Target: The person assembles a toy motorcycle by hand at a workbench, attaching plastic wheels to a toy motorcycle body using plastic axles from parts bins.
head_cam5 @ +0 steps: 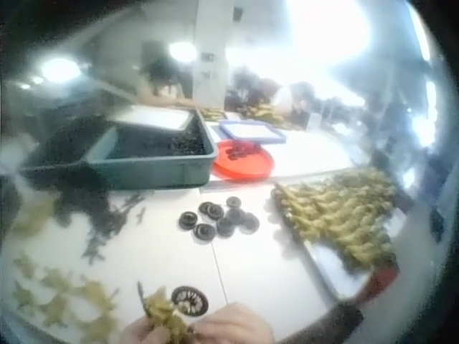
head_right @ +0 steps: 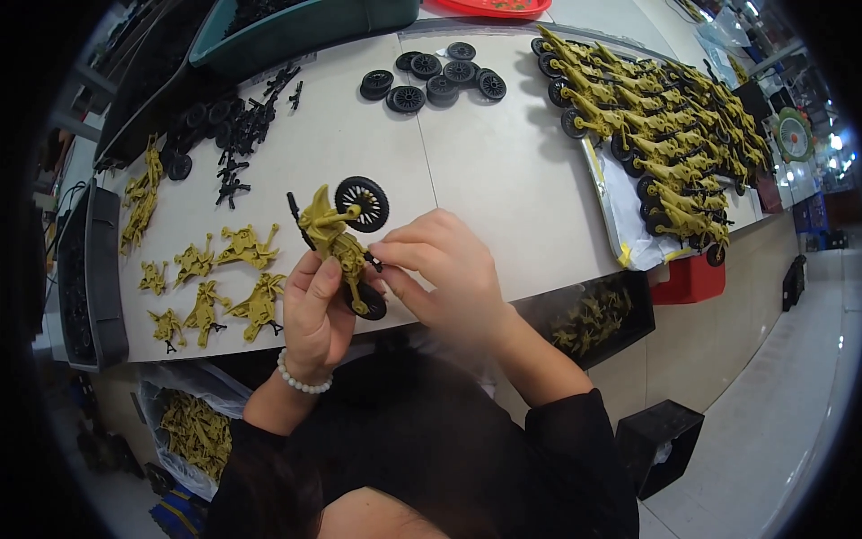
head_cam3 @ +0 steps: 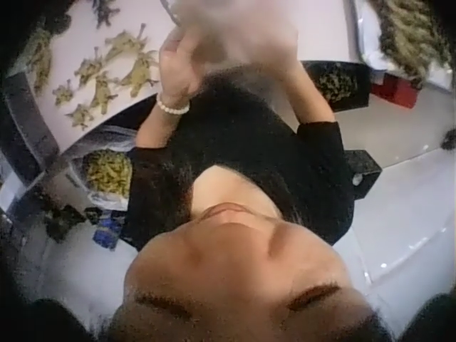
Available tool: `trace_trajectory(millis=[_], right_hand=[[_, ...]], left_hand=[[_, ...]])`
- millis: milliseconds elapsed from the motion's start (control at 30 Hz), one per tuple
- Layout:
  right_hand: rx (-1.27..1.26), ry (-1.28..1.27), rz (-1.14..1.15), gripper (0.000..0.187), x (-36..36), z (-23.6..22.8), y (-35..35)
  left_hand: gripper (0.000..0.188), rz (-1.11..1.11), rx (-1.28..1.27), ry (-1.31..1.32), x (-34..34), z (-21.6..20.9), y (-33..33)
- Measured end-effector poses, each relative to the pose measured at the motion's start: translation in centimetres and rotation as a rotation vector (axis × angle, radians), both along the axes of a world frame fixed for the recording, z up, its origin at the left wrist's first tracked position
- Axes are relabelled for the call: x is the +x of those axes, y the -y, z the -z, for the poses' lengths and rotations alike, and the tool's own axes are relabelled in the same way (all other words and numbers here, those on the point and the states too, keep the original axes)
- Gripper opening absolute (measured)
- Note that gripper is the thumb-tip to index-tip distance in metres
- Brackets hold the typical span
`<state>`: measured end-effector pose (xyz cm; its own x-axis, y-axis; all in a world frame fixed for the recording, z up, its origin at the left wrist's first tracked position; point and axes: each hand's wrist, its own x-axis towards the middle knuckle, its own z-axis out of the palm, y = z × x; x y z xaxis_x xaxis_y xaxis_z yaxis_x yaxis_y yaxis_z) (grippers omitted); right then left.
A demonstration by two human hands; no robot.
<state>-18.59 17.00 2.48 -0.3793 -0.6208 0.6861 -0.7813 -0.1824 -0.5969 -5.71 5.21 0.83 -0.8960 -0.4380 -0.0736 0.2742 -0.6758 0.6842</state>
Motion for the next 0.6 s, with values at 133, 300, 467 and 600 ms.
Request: trace_trajectory(millis=[133, 300, 467, 600], right_hand=[[-0.011, -0.006, 0.042, 0.029, 0.9, 0.3, 0.3], [-0.042, 0.080, 0.092, 0.028, 1.4, 0.6, 0.7], [0.017, 0.273, 0.047, 0.024, 1.8, 0.6, 0.5], [-0.085, 0.387, -0.022, 0.020, 2.5, 1.4, 1.0]], left_hand=[[0.021, -0.008, 0.068, -0.038, -0.1, 0.4, -0.3], [0.023, -0.115, -0.044, -0.025, 0.0, 1.3, -0.7], [0.027, -0.086, -0.186, -0.082, 0.1, 1.6, -1.0], [0.030, -0.171, -0.283, -0.135, -0.1, 1.9, -1.4]])
